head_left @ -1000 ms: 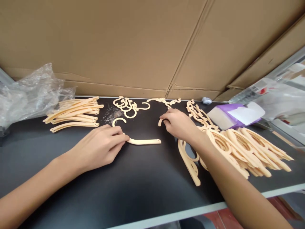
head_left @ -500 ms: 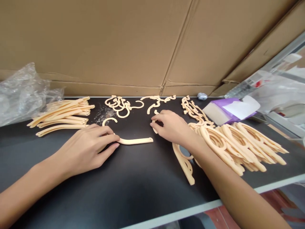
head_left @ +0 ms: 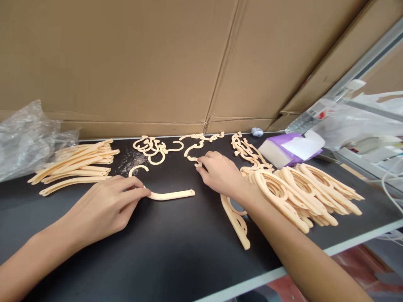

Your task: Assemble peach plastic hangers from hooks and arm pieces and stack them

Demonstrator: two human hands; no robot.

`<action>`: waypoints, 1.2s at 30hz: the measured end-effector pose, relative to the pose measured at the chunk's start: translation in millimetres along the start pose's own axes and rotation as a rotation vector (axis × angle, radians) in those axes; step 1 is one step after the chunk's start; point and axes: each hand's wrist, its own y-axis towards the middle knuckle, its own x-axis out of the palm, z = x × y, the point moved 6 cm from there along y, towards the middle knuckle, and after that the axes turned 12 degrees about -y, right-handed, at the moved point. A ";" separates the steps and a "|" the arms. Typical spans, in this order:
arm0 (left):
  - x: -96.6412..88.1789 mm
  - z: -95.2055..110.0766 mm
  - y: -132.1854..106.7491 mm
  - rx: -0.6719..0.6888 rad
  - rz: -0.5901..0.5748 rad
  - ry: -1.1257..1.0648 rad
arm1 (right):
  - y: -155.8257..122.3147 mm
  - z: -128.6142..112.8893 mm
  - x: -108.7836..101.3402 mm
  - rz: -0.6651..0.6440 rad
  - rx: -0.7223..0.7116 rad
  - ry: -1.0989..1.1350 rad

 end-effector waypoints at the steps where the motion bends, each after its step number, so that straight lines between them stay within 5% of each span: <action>1: -0.4 -1.2 -0.4 -0.006 0.001 -0.001 | 0.2 0.0 0.5 -0.007 -0.017 0.012; 11: -1.0 4.6 4.6 -0.008 -0.037 0.001 | 1.0 -3.0 5.1 0.050 -0.123 0.256; 36: -1.0 1.4 2.4 -0.017 -0.027 0.017 | 1.0 -2.3 7.0 0.038 -0.143 0.138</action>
